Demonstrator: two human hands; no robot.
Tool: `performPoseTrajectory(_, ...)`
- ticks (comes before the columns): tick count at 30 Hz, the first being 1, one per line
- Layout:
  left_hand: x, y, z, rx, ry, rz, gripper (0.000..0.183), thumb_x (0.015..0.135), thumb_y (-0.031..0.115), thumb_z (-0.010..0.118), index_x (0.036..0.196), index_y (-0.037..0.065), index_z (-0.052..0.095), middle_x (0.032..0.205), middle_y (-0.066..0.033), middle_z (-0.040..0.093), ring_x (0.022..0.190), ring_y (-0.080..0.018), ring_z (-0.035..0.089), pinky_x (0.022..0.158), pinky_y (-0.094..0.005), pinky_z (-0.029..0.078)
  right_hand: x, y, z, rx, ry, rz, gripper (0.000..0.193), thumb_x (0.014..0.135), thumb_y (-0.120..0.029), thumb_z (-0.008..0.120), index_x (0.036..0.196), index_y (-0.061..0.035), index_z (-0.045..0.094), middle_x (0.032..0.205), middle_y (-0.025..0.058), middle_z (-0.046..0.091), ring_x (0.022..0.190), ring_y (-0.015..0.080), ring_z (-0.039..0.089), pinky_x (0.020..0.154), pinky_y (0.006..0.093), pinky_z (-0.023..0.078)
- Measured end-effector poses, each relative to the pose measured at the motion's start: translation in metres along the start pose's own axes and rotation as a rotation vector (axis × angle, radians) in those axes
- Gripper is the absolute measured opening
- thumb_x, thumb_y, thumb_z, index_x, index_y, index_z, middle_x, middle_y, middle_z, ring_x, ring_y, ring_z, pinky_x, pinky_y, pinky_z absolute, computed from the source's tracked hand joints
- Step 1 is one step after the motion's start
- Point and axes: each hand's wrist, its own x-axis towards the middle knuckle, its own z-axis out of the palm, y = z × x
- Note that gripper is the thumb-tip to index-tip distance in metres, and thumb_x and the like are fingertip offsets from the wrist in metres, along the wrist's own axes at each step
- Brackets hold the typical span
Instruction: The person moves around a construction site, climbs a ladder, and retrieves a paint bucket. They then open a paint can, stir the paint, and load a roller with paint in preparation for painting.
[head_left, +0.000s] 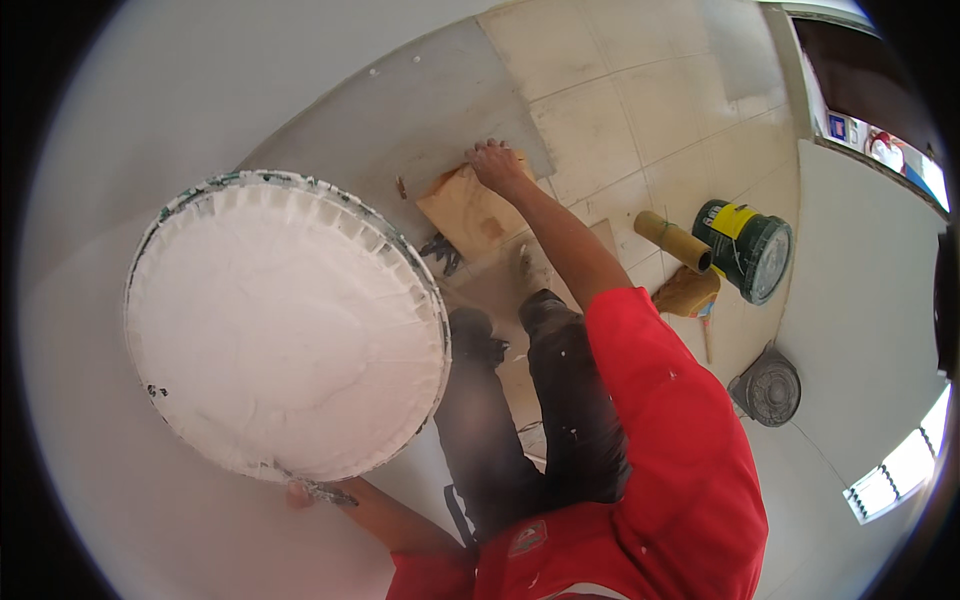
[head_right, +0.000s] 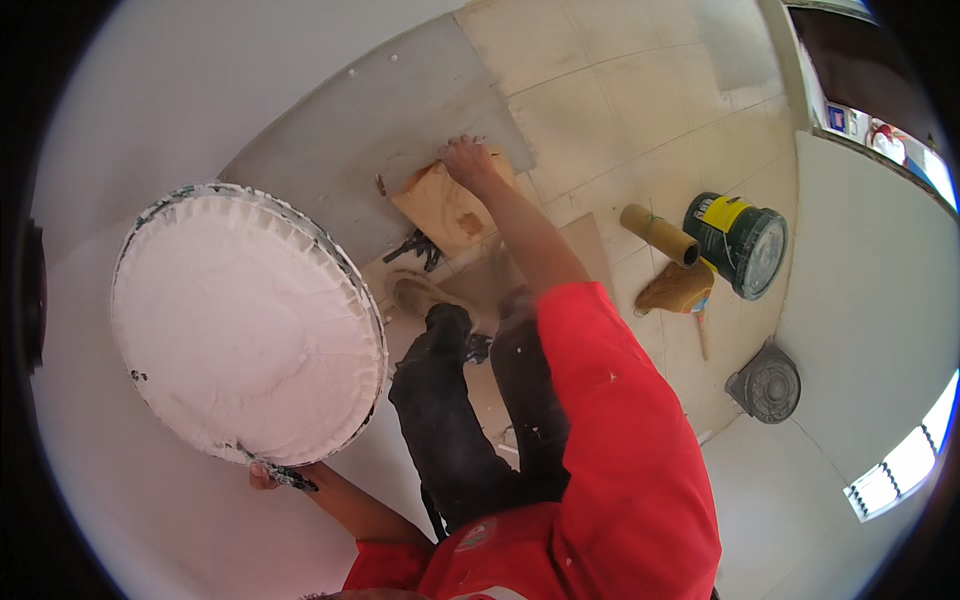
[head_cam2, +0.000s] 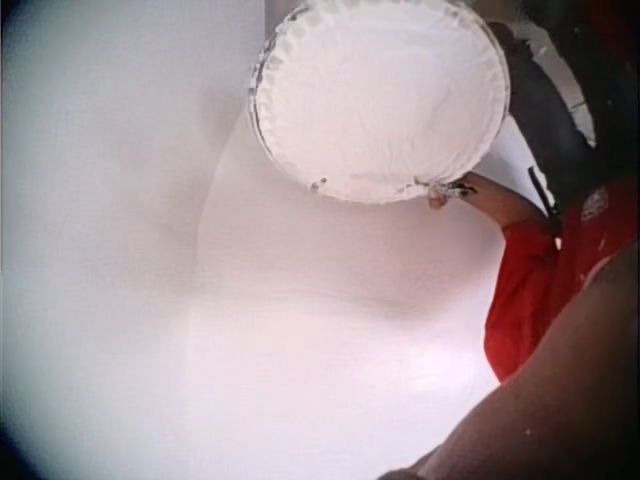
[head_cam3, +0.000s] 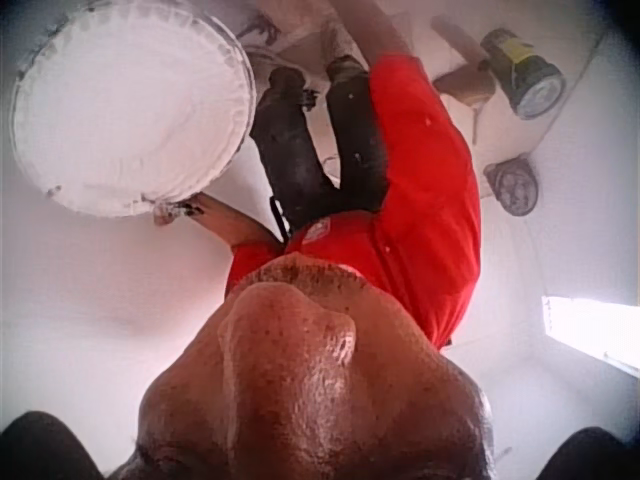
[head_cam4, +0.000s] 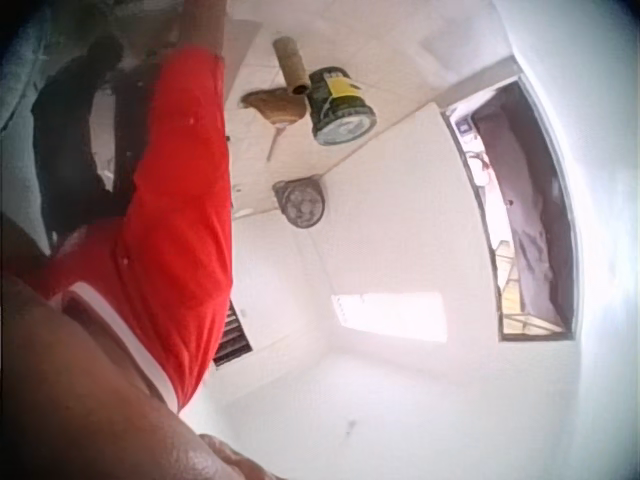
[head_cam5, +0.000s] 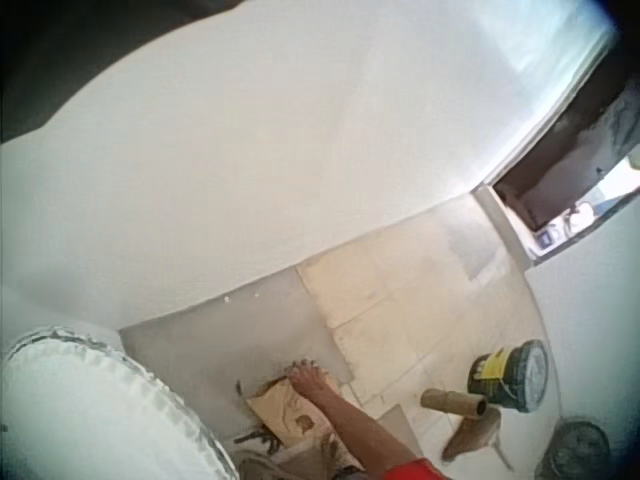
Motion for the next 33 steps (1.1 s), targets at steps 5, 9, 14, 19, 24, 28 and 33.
performPoseTrajectory(5,-0.004,0.001,0.014,0.002,0.022,-0.007,0.042,0.097,0.039,0.055,0.119,0.004,0.048,0.111,-0.0129,0.056,0.093,-0.0264,0.063,0.082,-0.0460,0.056,0.030,0.044,-0.059,0.201,-0.064,0.238,0.026,0.093,-0.017,0.053,0.113,-0.0076,0.066,0.116,0.0174,0.067,0.110,0.0337,0.065,0.088,0.0513,0.054)
performPoseTrajectory(9,-0.005,0.002,0.051,-0.017,0.065,0.012,0.040,0.098,0.039,0.054,0.118,0.005,0.049,0.110,-0.0122,0.056,0.092,-0.0257,0.063,0.082,-0.0456,0.056,0.046,0.113,-0.058,0.332,-0.033,0.425,0.029,0.088,-0.018,0.056,0.109,-0.0010,0.067,0.106,0.0221,0.071,0.100,0.0315,0.071,0.079,0.0429,0.057)
performPoseTrajectory(14,-0.013,-0.009,0.099,-0.041,0.121,0.080,0.038,0.099,0.039,0.053,0.116,0.006,0.050,0.109,-0.0113,0.057,0.090,-0.0249,0.063,0.081,-0.0450,0.056,0.007,0.143,-0.007,0.927,-0.105,0.597,0.029,0.088,-0.019,0.057,0.094,0.0045,0.073,0.074,0.0183,0.070,0.068,0.0228,0.071,0.064,0.0374,0.057)
performPoseTrajectory(19,0.013,-0.055,0.127,-0.162,0.183,0.223,0.036,0.100,0.040,0.052,0.115,0.007,0.051,0.108,-0.0104,0.057,0.089,-0.0240,0.063,0.080,-0.0444,0.056,0.014,0.107,0.012,1.284,-0.085,0.607,0.026,0.090,-0.018,0.061,0.106,0.0016,0.068,0.081,0.0141,0.069,0.070,0.0171,0.067,0.062,0.0337,0.055)
performPoseTrajectory(24,0.038,0.065,0.220,-0.060,0.265,0.352,0.037,0.097,0.037,0.062,0.111,0.005,0.051,0.099,-0.0083,0.054,0.080,-0.0230,0.059,0.069,-0.0396,0.050,0.031,0.237,-0.008,0.860,0.256,0.467,0.019,0.093,-0.016,0.060,0.103,-0.0001,0.063,0.084,0.0086,0.066,0.072,0.0180,0.064,0.066,0.0346,0.056)
performPoseTrajectory(28,0.067,0.078,0.189,-0.079,0.251,0.507,0.053,0.095,0.038,0.066,0.130,0.005,0.043,0.123,-0.0125,0.050,0.104,-0.0255,0.059,0.088,-0.0421,0.052,0.024,0.192,-0.097,0.633,0.393,0.308,0.020,0.094,-0.021,0.059,0.100,-0.0029,0.064,0.091,0.0217,0.069,0.085,0.0390,0.066,0.075,0.0439,0.053)
performPoseTrajectory(33,0.071,0.080,0.188,-0.215,0.251,0.485,0.062,0.089,0.035,0.075,0.133,0.005,0.042,0.124,-0.0148,0.050,0.109,-0.0289,0.057,0.092,-0.0432,0.051,-0.005,0.110,-0.199,0.328,0.484,-0.072,0.015,0.087,-0.016,0.064,0.100,-0.0084,0.064,0.101,0.0130,0.067,0.095,0.0359,0.064,0.080,0.0457,0.054)
